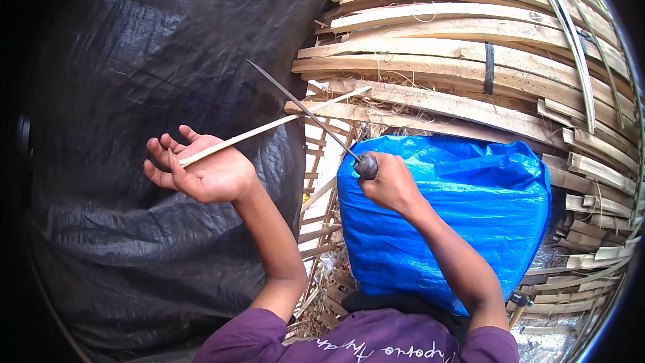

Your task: The person shapes and thins bamboo strips by whittling and shaving them with a knife.

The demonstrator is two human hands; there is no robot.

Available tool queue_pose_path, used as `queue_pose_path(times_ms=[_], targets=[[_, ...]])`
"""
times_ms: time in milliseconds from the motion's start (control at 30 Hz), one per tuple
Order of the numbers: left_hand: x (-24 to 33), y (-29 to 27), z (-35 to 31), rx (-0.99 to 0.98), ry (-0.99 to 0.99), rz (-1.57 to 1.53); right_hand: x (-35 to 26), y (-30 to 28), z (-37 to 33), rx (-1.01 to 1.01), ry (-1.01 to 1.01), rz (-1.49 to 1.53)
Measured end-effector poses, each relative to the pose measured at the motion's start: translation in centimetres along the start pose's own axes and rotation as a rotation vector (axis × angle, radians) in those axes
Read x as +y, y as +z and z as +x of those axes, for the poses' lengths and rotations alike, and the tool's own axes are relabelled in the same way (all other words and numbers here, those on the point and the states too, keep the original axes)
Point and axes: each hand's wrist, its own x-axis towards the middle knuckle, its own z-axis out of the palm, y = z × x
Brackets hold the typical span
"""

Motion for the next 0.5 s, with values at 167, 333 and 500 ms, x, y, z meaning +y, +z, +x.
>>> queue_pose_path(times_ms=[167, 333, 500], targets=[[-0.1, 0.9, 0.2, -0.104, 0.023, -0.096, -2.3, -0.1, -0.2, 0.031, -0.109, 0.007], [-0.4, 2.2, 0.0, -0.078, 0.082, -0.053, -6.8, 1.1, -1.5, -0.044, -0.329, 0.204], [-0.3, 2.0, 0.6, -0.071, 0.063, -0.047, -5.4, 2.0, -0.6, -0.054, -0.281, 0.180]])
